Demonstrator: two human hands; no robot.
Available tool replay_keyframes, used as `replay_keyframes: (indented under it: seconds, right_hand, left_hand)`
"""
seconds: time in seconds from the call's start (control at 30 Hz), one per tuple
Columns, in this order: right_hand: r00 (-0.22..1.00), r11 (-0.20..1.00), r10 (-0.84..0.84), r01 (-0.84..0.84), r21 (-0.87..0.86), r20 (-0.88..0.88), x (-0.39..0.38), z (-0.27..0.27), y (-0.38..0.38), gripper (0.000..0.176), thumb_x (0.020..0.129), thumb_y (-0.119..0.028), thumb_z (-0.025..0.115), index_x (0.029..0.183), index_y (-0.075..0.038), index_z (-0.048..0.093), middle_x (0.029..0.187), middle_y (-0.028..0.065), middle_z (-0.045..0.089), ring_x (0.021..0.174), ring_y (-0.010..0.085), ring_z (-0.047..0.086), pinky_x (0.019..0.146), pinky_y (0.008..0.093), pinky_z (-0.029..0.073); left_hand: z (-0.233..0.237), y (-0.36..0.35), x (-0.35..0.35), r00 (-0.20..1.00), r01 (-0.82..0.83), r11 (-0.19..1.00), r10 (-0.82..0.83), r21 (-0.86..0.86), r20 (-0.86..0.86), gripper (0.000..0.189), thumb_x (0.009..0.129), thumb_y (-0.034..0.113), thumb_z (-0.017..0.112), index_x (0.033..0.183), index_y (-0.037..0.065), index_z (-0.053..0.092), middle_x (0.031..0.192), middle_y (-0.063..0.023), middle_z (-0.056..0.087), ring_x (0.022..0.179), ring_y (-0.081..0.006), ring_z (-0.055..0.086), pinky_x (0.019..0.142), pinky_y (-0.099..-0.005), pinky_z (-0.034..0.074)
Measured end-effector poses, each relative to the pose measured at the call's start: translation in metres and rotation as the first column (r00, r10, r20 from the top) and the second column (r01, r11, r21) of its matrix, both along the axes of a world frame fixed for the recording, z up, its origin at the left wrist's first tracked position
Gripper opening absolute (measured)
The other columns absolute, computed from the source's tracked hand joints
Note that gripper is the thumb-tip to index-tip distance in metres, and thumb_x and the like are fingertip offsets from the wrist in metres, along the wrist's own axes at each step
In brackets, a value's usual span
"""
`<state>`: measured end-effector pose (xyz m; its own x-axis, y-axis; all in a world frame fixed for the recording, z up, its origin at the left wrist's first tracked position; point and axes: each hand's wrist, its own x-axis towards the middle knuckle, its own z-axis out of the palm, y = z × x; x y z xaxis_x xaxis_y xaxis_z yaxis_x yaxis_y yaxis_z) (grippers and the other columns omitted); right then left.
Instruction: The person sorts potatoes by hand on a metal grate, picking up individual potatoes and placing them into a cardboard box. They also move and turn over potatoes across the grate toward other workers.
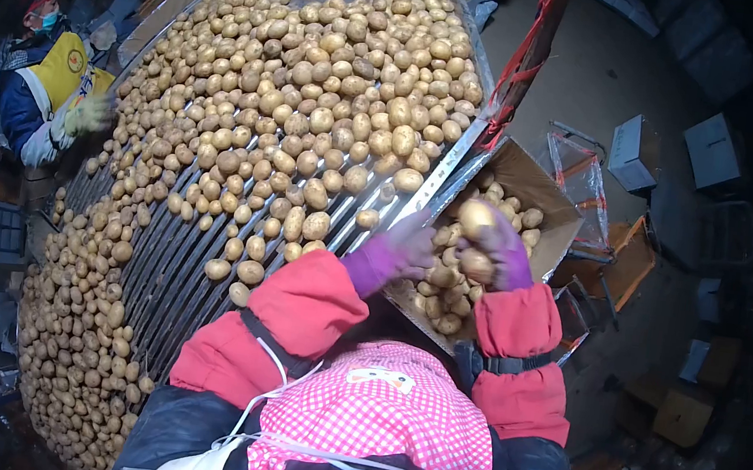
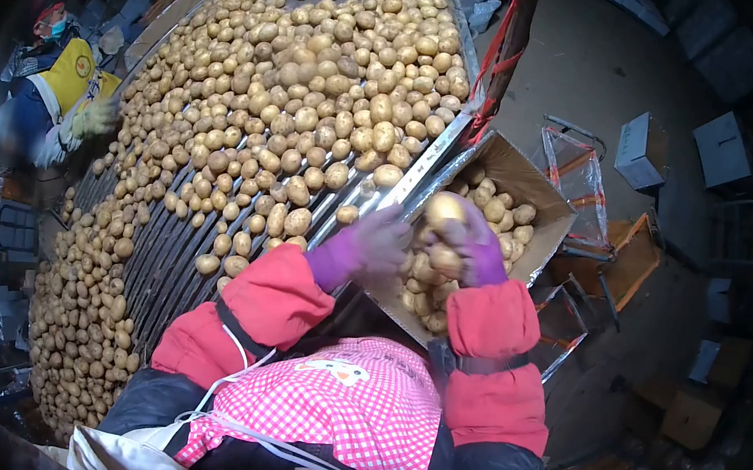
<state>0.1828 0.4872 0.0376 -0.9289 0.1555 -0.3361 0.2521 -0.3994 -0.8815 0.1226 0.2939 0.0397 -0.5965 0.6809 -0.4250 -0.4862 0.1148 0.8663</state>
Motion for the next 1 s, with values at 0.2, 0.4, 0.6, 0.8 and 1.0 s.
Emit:
replay_keyframes:
  seconds: [0.2, 0.4, 0.6, 0.8, 1.0]
  right_hand:
    - [0.998, 0.999, -0.009, 0.007, -0.043, -0.063, 0.019, 0.005, 0.025, 0.044, 0.091, -0.024, 0.061, 0.131, -0.007, 0.052, 0.083, 0.0061, 0.060, 0.066, 0.0149, 0.059, 0.057, 0.0259, 0.052]
    - [0.728, 0.564, -0.649, 0.656, -0.501, 0.222, 0.156, -0.037, 0.120, 0.035, 0.093, -0.035, 0.056, 0.116, -0.008, 0.058, 0.111, 0.0131, 0.064, 0.082, 0.0228, 0.062, 0.061, 0.0333, 0.054]
    - [0.798, 0.696, -0.581, 0.589, 0.410, -0.159, 0.298, -0.187, 0.195, 0.032, 0.097, -0.025, 0.052, 0.124, -0.009, 0.056, 0.116, 0.0114, 0.061, 0.101, 0.0232, 0.060, 0.081, 0.0318, 0.052]
    - [0.845, 0.533, -0.490, 0.484, 0.693, -0.213, 0.153, -0.144, 0.190, 0.032, 0.098, -0.014, 0.050, 0.127, -0.002, 0.054, 0.115, 0.0105, 0.059, 0.105, 0.0210, 0.058, 0.094, 0.0318, 0.045]
    - [0.957, 0.601, 0.195, 0.057, 0.798, -0.215, -0.057, -0.024, -0.027, 0.034, 0.082, -0.009, 0.069, 0.116, -0.009, 0.065, 0.108, 0.0070, 0.064, 0.100, 0.0184, 0.060, 0.088, 0.0306, 0.048]
  left_hand:
    - [0.007, -0.030, -0.026, 0.918, -0.376, 0.895, 0.325, 0.239, 0.225, 0.046, 0.095, 0.025, 0.057, 0.135, 0.006, 0.045, 0.073, 0.0006, 0.050, 0.058, -0.0080, 0.047, 0.049, -0.0214, 0.038]
    - [-0.020, -0.067, -0.099, 0.759, -0.646, 0.745, 0.650, 0.166, 0.038, 0.048, 0.099, 0.026, 0.053, 0.142, 0.017, 0.037, 0.124, -0.0121, 0.046, 0.099, -0.0202, 0.056, 0.070, -0.0222, 0.052]
    - [-0.007, -0.085, -0.089, 0.607, -0.787, 0.611, 0.791, 0.085, -0.073, 0.053, 0.098, 0.028, 0.053, 0.146, 0.015, 0.034, 0.133, -0.0093, 0.047, 0.109, -0.0226, 0.058, 0.078, -0.0245, 0.053]
    - [-0.007, -0.160, -0.036, 0.496, -0.835, 0.540, 0.823, 0.109, -0.276, 0.051, 0.098, 0.020, 0.048, 0.145, 0.004, 0.033, 0.146, -0.0151, 0.040, 0.116, -0.0283, 0.056, 0.100, -0.0374, 0.044]
    - [-0.032, -0.313, 0.034, 0.225, -0.941, 0.304, 0.890, 0.149, -0.396, 0.068, 0.089, 0.027, 0.060, 0.147, 0.006, 0.031, 0.148, -0.0133, 0.038, 0.119, -0.0270, 0.053, 0.098, -0.0370, 0.043]
